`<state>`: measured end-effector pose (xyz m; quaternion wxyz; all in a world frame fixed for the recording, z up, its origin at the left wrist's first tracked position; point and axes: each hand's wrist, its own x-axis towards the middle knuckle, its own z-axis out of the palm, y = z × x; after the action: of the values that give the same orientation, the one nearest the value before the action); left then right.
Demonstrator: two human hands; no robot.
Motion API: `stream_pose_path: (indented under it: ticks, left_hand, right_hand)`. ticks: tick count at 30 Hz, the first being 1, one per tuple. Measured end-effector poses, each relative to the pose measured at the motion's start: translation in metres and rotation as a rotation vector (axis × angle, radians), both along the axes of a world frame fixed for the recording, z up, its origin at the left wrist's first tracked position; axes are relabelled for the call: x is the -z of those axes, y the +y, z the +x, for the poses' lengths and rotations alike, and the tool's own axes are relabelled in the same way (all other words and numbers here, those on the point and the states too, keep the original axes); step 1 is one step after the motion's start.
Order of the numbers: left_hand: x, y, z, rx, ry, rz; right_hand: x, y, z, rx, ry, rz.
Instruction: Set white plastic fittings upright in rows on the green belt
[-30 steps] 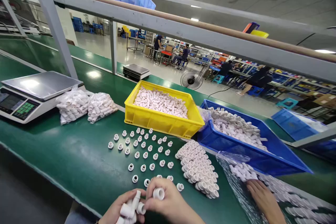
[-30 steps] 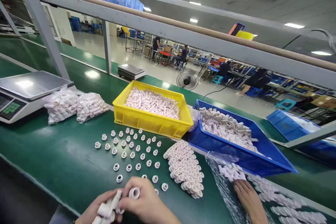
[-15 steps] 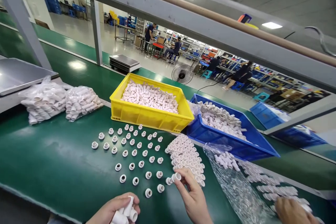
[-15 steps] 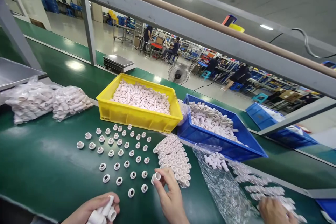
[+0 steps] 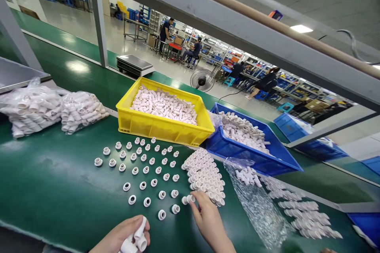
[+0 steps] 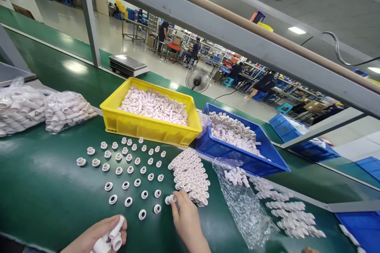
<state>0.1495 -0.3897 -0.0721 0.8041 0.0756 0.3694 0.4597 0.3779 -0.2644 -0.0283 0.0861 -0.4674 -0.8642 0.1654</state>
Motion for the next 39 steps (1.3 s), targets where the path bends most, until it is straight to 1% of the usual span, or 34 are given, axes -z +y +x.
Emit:
stream_pose_path:
  ticks: [4, 8, 10, 13, 16, 18, 19, 20, 22, 23, 25, 26, 28, 30, 32, 35, 37, 39]
  left_hand:
    - [0.001, 0.001, -0.001, 0.036, 0.011, 0.013]
    - [0.005, 0.000, 0.000, 0.010, 0.002, 0.012]
    - [0.008, -0.001, 0.000, 0.015, -0.029, 0.039]
    - [0.012, -0.001, -0.001, 0.066, -0.064, 0.096]
    - [0.017, -0.002, -0.002, 0.106, -0.063, 0.109]
    - [0.020, -0.002, -0.001, 0.118, -0.056, 0.109]
    - [0.020, -0.002, -0.001, 0.125, -0.050, 0.112]
    - [0.021, -0.002, 0.000, 0.127, -0.046, 0.115]
    - [0.020, -0.002, 0.001, 0.143, -0.033, 0.135]
    - [0.019, -0.001, 0.001, 0.148, -0.022, 0.149]
    - [0.016, 0.000, 0.002, 0.140, -0.001, 0.183]
    - [0.014, 0.000, 0.003, 0.131, 0.008, 0.203]
    - [0.012, 0.001, 0.003, 0.120, 0.027, 0.235]
    - [0.011, 0.001, 0.004, 0.135, 0.060, 0.244]
    - [0.011, 0.001, 0.003, 0.142, 0.090, 0.228]
    - [0.012, 0.000, 0.001, 0.115, 0.053, 0.196]
    - [0.014, -0.001, -0.001, 0.106, -0.024, 0.179]
    - [0.017, -0.002, -0.003, 0.113, -0.110, 0.176]
  right_hand:
    - [0.004, 0.004, -0.004, 0.010, -0.087, -0.023]
    - [0.009, 0.004, -0.009, -0.008, -0.163, -0.014]
    - [0.010, 0.004, -0.010, -0.015, -0.193, -0.005]
    - [0.009, 0.004, -0.009, -0.025, -0.222, 0.009]
    - [0.002, 0.000, -0.010, -0.007, -0.174, 0.090]
    - [-0.007, -0.007, -0.015, -0.021, -0.049, 0.146]
    - [-0.012, -0.011, -0.020, -0.060, 0.029, 0.136]
    - [-0.017, -0.016, -0.026, -0.125, 0.104, 0.095]
    - [-0.022, -0.026, -0.040, -0.306, 0.205, -0.045]
    - [-0.022, -0.031, -0.048, -0.398, 0.221, -0.114]
    - [-0.015, -0.038, -0.063, -0.534, 0.201, -0.195]
    - [-0.008, -0.041, -0.069, -0.574, 0.174, -0.213]
    - [0.004, -0.046, -0.078, -0.604, 0.118, -0.224]
    - [0.011, -0.048, -0.081, -0.596, 0.092, -0.226]
    - [0.008, -0.047, -0.078, -0.578, 0.115, -0.260]
    - [-0.012, -0.041, -0.062, -0.484, 0.217, -0.270]
    - [-0.026, -0.034, -0.047, -0.381, 0.253, -0.214]
    - [-0.036, -0.027, -0.034, -0.289, 0.228, -0.172]
